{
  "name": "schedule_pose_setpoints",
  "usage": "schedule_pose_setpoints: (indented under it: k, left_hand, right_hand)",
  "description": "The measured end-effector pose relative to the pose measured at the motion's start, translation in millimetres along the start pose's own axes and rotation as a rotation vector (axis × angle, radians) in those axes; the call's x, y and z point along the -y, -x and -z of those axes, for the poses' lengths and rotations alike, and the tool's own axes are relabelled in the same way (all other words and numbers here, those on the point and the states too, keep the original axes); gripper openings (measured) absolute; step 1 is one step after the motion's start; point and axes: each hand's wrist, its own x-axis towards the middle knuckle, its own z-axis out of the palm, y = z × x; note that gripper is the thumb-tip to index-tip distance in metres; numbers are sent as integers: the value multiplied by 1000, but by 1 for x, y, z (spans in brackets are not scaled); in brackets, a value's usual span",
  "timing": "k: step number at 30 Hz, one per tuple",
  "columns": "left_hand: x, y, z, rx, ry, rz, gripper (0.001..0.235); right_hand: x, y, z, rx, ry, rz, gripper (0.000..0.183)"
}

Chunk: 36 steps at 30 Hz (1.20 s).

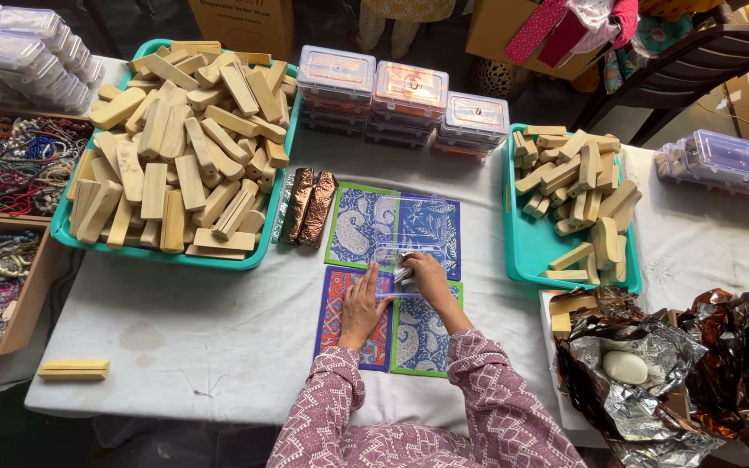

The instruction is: The person wraps wooden blocks in foil, wipes them with a cloth, and places them into a plastic container. They handle multiple blocks, wrapping each one individually and stacking them in the container.

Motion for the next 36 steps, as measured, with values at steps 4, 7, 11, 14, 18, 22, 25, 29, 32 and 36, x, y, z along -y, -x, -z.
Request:
schedule_pose_setpoints:
  k: [4,7,11,14,18,22,25,29,32,36]
  left_hand:
    - [1,-1,-2,2,6,-17,100]
    - [0,0,-2,27,-9,-10,100]
    - [-2,-1,2,4,-7,-29,99]
    - [-1,-1,-2,38,-20,-11,100]
    - [4,0,-5,15,1,4,99]
    - [5,0,-5,14,23,-3,97]
    - [3,0,-3,16,22,-20,98]
    - [3,0,-4,25,6,-25,99]
    - [2,2,-5,33,-3,-24,101]
    - [1,-1,-2,-1,-4,-23,99]
  right_hand:
    - [-37,12,14,132,61,18,28]
    - [-50,14,5,219,71,34,23]
    - [-49,8,-28,353,-58,53,17]
    - [-22,-3,-34,374,-275,80,16]
    - [-9,-5,-68,390,-631,-142,22]
    - [-20,-3,-39,185,-1000,-423,35]
    - [-65,-1,15,-178,-1202,-418,36]
    - [-151,4,95,-736,-1211,-401,33]
    - [-193,18,114,-751,-719,-418,47]
    - [-125,22,87,-601,-202,-402,64]
